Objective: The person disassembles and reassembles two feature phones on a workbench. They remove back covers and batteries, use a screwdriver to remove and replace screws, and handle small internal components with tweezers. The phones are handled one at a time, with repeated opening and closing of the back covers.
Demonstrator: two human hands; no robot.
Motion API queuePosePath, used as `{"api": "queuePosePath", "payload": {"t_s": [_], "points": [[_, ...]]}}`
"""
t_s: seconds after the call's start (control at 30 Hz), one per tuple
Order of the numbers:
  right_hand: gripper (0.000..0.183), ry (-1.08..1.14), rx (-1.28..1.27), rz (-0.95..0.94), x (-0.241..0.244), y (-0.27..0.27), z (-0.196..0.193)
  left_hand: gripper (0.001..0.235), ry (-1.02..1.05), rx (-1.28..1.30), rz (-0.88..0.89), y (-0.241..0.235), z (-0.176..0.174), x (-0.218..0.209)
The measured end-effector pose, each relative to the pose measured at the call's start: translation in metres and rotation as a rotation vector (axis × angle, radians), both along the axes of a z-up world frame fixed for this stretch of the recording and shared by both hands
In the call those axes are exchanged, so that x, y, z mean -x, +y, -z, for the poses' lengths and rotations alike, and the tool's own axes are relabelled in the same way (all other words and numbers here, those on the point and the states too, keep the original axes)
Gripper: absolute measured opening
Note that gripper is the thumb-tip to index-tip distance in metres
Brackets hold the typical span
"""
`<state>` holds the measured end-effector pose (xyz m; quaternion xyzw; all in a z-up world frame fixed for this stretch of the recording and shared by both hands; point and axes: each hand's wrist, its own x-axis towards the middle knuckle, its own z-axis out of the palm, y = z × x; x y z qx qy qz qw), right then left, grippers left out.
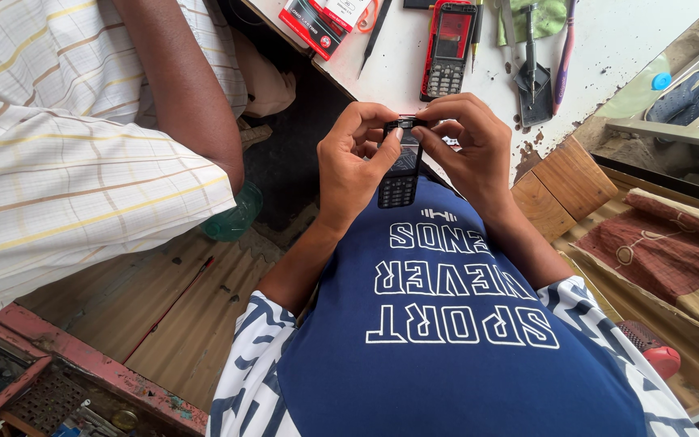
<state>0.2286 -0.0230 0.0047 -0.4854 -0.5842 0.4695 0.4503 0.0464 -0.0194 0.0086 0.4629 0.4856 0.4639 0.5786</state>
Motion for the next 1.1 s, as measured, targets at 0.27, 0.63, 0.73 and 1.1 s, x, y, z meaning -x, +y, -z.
{"api": "queuePosePath", "payload": {"t_s": [0.27,0.63,0.73,1.1], "points": [[0.021,0.290,0.229,0.017,0.001,-0.003,0.009,0.015,0.062,-0.043,-0.028,-0.003,-0.001,-0.005],[0.023,-0.571,-0.391,-0.010,0.005,-0.011,-0.012,0.014,0.027,0.046,0.015,-0.011,0.003,0.002],[0.023,-0.595,-0.426,-0.058,0.003,-0.012,-0.012,0.014,0.040,0.066,0.031,-0.016,0.005,0.003],[0.025,-0.612,-0.466,-0.162,-0.010,-0.012,-0.007,0.016,0.034,0.106,0.059,-0.023,0.005,0.006]]}}
